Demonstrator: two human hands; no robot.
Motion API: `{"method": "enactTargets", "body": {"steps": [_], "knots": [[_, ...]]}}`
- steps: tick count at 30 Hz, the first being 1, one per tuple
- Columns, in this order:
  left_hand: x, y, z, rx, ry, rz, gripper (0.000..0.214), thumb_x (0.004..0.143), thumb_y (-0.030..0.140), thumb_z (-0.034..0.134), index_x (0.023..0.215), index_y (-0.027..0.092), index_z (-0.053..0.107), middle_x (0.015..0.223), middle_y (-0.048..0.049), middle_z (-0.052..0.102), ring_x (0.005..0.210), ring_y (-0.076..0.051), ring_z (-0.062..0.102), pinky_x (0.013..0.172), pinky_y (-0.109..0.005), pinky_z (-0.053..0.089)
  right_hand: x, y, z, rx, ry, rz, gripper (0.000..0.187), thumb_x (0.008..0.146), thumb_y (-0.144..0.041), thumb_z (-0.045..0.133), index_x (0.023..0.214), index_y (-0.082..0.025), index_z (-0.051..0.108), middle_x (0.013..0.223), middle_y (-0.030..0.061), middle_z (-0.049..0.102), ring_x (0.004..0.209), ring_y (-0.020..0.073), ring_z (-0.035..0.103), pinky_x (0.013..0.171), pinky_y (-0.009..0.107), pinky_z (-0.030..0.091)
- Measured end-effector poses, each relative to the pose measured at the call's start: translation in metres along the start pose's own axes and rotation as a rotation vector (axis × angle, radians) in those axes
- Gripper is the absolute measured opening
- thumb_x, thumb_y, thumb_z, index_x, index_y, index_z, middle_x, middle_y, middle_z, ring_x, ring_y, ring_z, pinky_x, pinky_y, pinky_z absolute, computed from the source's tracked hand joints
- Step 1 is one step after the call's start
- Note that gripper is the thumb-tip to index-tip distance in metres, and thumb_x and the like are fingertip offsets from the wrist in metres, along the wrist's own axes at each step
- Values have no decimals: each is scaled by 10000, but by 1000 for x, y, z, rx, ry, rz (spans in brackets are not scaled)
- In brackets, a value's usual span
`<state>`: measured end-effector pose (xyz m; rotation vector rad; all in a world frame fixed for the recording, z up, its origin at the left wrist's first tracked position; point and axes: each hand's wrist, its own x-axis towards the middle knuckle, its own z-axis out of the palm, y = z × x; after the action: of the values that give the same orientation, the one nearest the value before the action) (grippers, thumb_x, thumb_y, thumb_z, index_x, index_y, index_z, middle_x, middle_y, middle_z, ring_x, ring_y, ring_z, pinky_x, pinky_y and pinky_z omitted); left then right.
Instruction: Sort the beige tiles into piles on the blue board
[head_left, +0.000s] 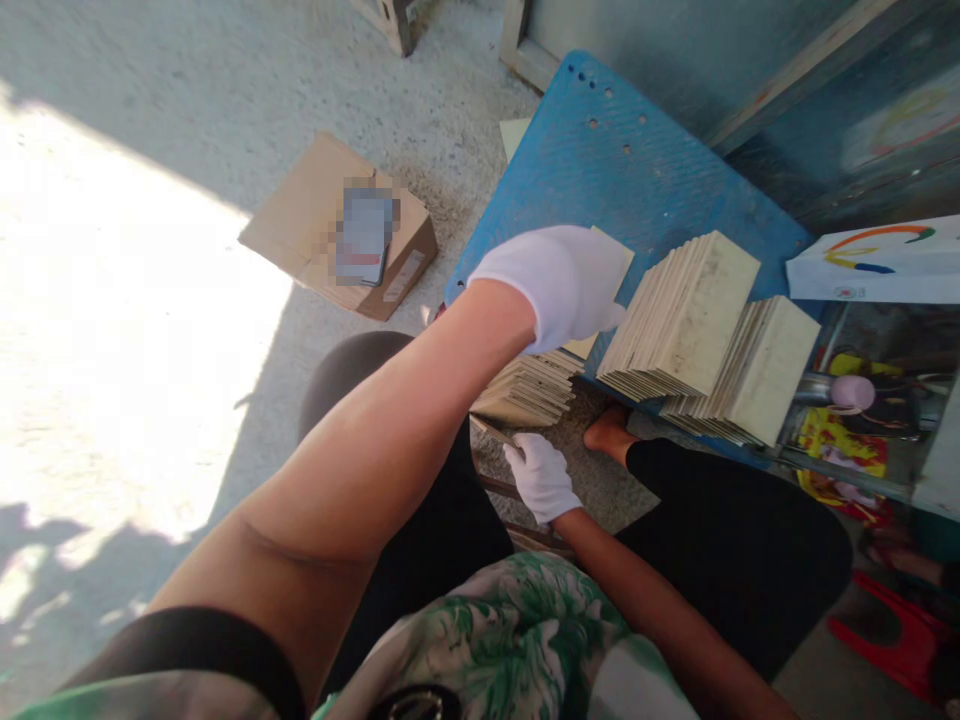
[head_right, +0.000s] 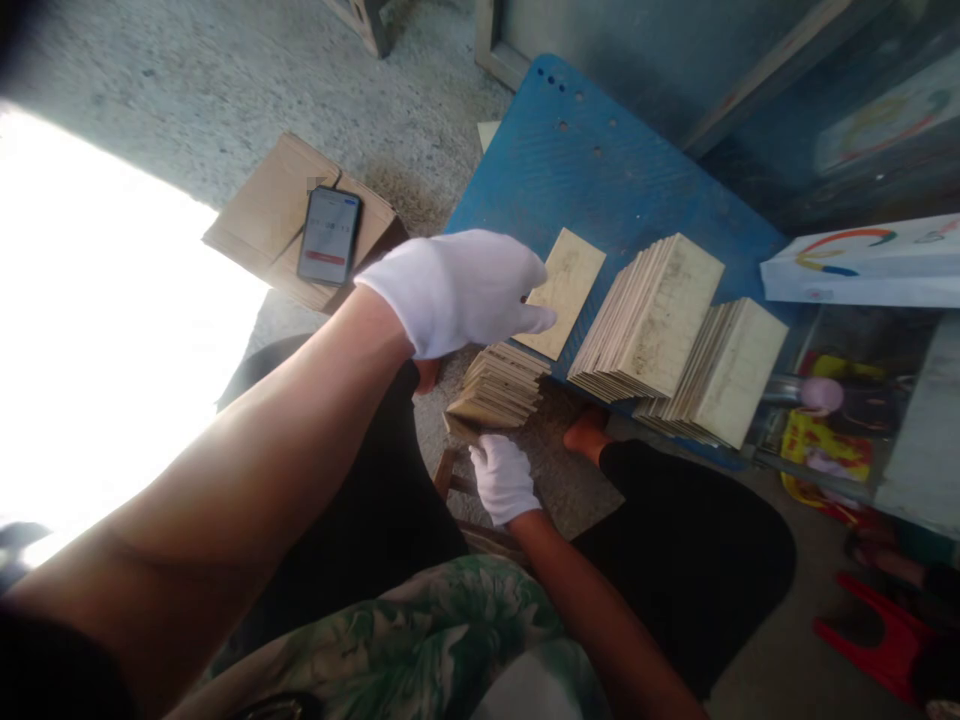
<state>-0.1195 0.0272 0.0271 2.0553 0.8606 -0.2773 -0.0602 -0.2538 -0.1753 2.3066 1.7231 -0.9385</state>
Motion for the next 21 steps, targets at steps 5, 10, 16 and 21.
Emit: {"method": "enactTargets", "body": {"steps": [5, 10, 16, 21], "knots": [[3, -2, 2, 71, 6, 2, 428, 826, 369, 592, 1181, 142, 668, 1066, -122, 666, 1164, -338, 517, 975, -369, 351, 5, 11, 9, 137, -67, 28, 289, 937, -268, 549, 1211, -228, 634, 1162, 37, 682, 1056, 158, 641, 931, 263, 468], [1, -2, 0, 80, -13, 10, 416, 856, 369, 559, 1149, 100, 679, 1056, -159, 672, 1081, -311, 550, 940, -380, 368, 12, 13, -7, 109, -87, 21, 257, 923, -269, 575, 1156, -237, 676, 1084, 33, 714, 990, 170, 669, 879, 268, 497], [-1, -2, -1, 151, -2, 37, 410, 887, 375, 495, 1119, 102, 694, 1025, -178, 690, 989, -293, 584, 862, -370, 389, 21, 28, -81, 243, -112, -4, 229, 884, -287, 610, 1082, -227, 710, 1064, 34, 719, 984, 171, 659, 915, 273, 478], [6, -6, 6, 148, -4, 67, 443, 850, 430, 503, 1084, 119, 714, 993, -187, 691, 945, -321, 618, 798, -357, 403, 29, 52, -179, 587, -163, 67, 348, 780, -442, 697, 1024, -197, 731, 999, 42, 724, 902, 201, 664, 830, 308, 511]]}}
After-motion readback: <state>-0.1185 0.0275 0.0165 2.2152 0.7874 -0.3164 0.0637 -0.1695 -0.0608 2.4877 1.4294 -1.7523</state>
